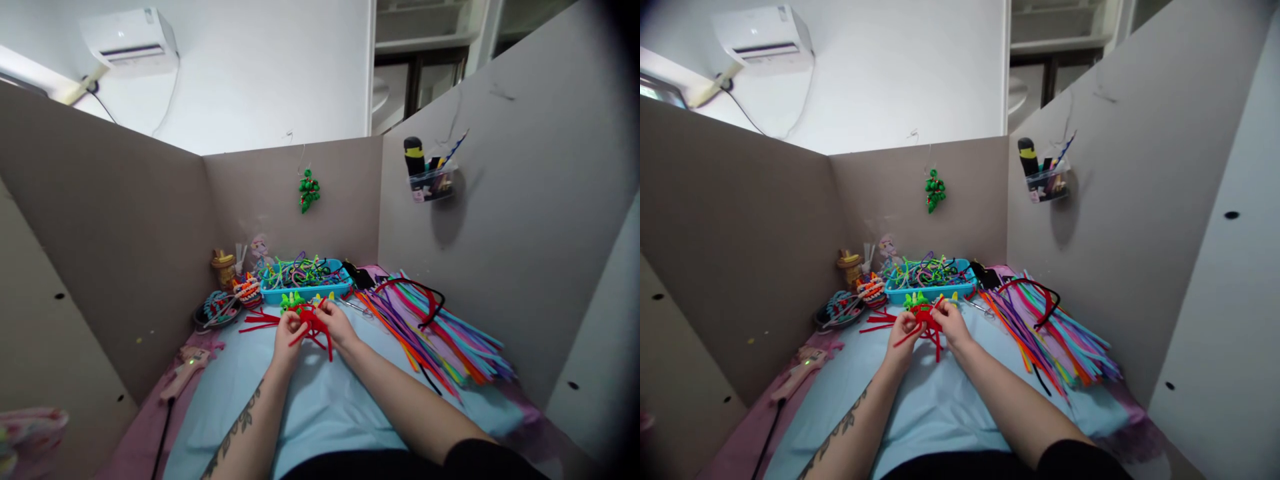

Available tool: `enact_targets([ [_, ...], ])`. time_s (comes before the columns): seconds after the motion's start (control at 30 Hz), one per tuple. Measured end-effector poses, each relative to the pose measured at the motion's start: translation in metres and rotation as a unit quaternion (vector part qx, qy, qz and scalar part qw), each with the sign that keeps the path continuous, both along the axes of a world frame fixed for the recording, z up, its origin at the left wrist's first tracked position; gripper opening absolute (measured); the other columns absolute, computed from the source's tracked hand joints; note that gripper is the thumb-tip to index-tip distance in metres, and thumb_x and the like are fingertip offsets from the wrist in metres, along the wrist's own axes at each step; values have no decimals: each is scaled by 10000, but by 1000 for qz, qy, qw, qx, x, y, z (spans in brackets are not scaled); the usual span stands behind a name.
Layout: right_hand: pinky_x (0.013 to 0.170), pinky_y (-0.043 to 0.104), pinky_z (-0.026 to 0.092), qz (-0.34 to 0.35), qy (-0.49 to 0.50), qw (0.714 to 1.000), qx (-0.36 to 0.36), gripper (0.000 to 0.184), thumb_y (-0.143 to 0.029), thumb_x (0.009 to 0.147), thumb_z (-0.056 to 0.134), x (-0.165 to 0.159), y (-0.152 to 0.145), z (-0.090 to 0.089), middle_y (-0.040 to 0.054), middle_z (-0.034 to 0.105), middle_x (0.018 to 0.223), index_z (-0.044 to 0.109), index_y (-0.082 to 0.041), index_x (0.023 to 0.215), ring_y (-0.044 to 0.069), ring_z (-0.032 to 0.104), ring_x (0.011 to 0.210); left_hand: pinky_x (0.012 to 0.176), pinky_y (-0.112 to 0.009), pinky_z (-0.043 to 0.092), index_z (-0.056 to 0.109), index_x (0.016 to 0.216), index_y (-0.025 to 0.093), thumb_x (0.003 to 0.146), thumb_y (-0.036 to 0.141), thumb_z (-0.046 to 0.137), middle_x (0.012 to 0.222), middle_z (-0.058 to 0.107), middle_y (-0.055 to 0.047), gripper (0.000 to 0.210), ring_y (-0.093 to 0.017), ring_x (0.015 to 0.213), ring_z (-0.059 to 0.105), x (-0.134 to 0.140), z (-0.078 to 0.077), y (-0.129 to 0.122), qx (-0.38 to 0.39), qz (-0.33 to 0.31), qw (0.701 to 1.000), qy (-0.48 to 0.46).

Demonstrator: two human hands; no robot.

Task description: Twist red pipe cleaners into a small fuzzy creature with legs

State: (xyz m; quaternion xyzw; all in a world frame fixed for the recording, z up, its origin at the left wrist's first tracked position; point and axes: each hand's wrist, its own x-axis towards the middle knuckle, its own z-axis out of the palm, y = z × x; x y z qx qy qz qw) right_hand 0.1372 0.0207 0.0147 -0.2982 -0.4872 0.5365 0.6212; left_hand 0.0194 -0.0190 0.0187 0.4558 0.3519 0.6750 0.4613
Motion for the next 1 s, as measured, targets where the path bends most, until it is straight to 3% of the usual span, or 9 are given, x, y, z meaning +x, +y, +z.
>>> enact_targets([
  [0.17, 599, 264, 401, -11, -106, 994, 31, 280, -441, 653, 636, 4, -2, 2, -15, 516, 630, 533, -181, 649, 132, 468, 608, 632, -233, 415, 453, 782, 182, 584, 255, 737, 638, 631, 24, 353, -128, 617, 602, -2, -2, 2, -12, 4, 1000, -10],
  [0.3, 740, 301, 409, -93, -225, 963, 113, 191, -353, 652, 635, 5, -2, 1, 21, 507, 788, 566, -179, 615, 168, 494, 784, 657, -249, 427, 455, 811, 184, 561, 270, 750, 696, 636, 8, 396, -142, 672, 610, -3, -2, 4, -11, 23, 999, -26],
  [0.4, 809, 318, 387, -109, -269, 947, 140, 169, -295, 659, 616, 5, -2, -2, 25, 481, 817, 543, -177, 563, 177, 488, 841, 625, -242, 424, 450, 820, 191, 536, 289, 758, 689, 622, 18, 429, -139, 646, 600, -3, 0, 3, -11, 34, 999, -17],
  [0.6, 876, 338, 343, -111, -297, 941, 121, 173, -260, 670, 589, 4, -1, -4, 29, 456, 879, 533, -179, 528, 193, 453, 920, 601, -222, 411, 419, 852, 212, 569, 266, 738, 679, 613, 43, 431, -115, 598, 581, -4, 1, -1, 2, -11, 1000, 2],
  [0.77, 868, 326, 360, -66, -266, 957, 97, 173, -297, 637, 622, 6, 3, -5, 35, 442, 921, 559, -172, 536, 201, 464, 943, 609, -224, 412, 410, 848, 212, 580, 236, 725, 662, 608, 47, 414, -116, 603, 586, -6, -2, 2, -7, -18, 1000, 10],
  [1.0, 911, 362, 330, -151, -288, 938, 118, 199, -313, 644, 636, 6, 1, -3, 34, 489, 846, 541, -185, 525, 211, 460, 946, 574, -214, 408, 403, 838, 219, 584, 227, 714, 642, 593, 53, 401, -111, 574, 573, -3, -2, 0, 2, -13, 999, 34],
])
